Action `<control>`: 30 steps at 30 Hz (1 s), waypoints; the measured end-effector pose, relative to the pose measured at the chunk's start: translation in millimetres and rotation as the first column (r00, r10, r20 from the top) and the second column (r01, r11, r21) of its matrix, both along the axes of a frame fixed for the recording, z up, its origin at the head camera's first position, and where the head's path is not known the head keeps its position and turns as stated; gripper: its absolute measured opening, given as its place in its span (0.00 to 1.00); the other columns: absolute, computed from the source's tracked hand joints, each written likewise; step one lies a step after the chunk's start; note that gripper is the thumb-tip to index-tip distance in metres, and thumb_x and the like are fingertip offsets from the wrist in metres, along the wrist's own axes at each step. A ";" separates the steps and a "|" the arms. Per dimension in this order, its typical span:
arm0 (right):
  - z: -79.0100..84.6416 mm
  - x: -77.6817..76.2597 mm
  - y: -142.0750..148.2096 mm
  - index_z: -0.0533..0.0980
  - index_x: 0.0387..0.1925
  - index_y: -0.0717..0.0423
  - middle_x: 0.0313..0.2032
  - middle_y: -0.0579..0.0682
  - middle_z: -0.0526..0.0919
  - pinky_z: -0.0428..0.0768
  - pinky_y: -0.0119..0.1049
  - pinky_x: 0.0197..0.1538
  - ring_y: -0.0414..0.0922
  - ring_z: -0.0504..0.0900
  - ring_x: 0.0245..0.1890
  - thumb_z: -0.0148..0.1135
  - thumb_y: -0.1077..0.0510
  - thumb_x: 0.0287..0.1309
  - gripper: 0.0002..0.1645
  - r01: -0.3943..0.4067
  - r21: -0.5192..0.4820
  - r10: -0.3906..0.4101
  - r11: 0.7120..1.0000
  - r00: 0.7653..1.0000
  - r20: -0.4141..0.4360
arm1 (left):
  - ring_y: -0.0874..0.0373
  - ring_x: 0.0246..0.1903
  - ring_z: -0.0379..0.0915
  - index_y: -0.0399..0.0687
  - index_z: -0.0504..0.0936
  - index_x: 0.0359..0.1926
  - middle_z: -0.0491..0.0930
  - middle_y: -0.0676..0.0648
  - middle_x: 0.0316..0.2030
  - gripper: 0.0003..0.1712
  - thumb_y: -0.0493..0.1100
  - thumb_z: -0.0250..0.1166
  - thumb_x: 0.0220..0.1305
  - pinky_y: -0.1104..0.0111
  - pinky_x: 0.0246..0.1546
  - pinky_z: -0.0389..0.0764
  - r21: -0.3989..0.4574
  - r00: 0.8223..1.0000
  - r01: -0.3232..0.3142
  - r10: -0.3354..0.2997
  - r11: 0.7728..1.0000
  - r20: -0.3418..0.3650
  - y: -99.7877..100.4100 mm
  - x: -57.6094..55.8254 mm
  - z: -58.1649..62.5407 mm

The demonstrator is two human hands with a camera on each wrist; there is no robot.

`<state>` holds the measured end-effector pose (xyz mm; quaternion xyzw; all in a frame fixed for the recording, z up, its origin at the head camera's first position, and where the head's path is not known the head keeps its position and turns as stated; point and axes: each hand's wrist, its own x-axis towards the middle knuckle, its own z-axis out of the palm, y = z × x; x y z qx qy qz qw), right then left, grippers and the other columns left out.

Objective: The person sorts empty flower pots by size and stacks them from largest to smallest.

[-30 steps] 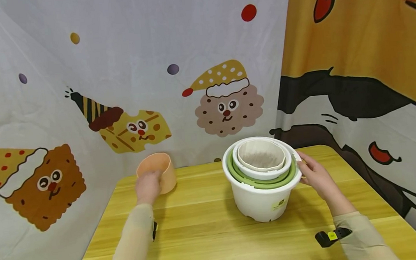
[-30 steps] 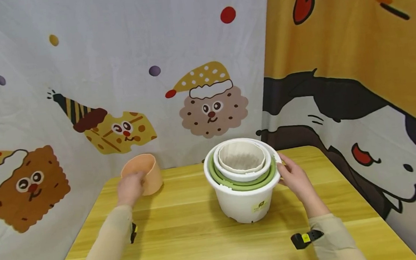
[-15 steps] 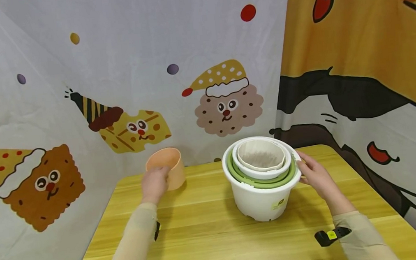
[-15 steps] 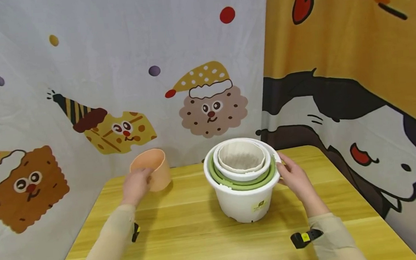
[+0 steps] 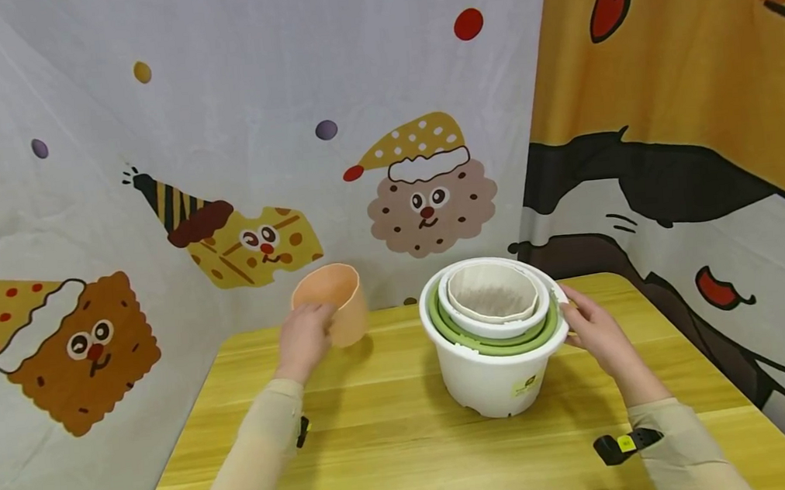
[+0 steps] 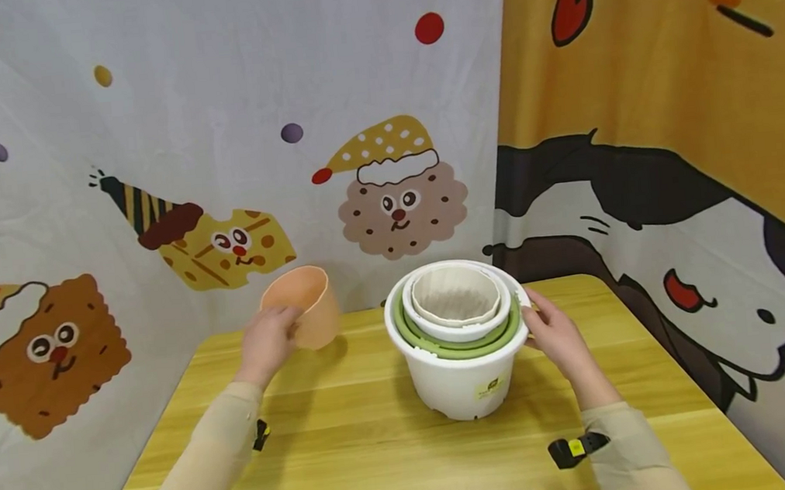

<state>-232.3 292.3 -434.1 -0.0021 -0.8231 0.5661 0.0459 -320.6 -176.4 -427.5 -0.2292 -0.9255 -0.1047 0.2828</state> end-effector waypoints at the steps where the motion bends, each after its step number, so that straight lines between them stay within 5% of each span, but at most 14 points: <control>1: 0.1 0.1 -0.1 0.49 0.78 0.55 0.69 0.68 0.60 0.80 0.29 0.45 0.47 0.76 0.51 0.40 0.44 0.76 0.37 -0.001 -0.002 0.001 1.000 1.000 0.001 | 0.48 0.31 0.74 0.46 0.83 0.35 0.81 0.47 0.28 0.15 0.25 0.69 0.48 0.55 0.35 0.76 0.006 1.000 0.010 -0.009 1.000 -0.002 1.9 1.2 2.1; 19: 0.4 0.1 0.2 0.49 0.78 0.54 0.69 0.68 0.60 0.80 0.28 0.45 0.34 0.75 0.45 0.41 0.44 0.76 0.38 -0.006 -0.017 0.006 1.000 1.000 0.000 | 0.47 0.30 0.72 0.45 0.84 0.37 0.80 0.46 0.27 0.15 0.25 0.68 0.50 0.55 0.33 0.75 0.075 0.984 0.126 -0.115 0.989 -0.138 24.3 12.0 31.5; 30: 0.4 -0.4 0.4 0.49 0.78 0.55 0.69 0.68 0.59 0.81 0.29 0.45 0.35 0.76 0.45 0.41 0.44 0.76 0.37 -0.012 -0.018 0.012 1.000 1.000 -0.005 | 0.47 0.30 0.72 0.43 0.84 0.37 0.79 0.46 0.27 0.18 0.22 0.65 0.46 0.55 0.32 0.74 0.110 0.964 0.187 -0.161 0.976 -0.211 37.5 18.1 48.1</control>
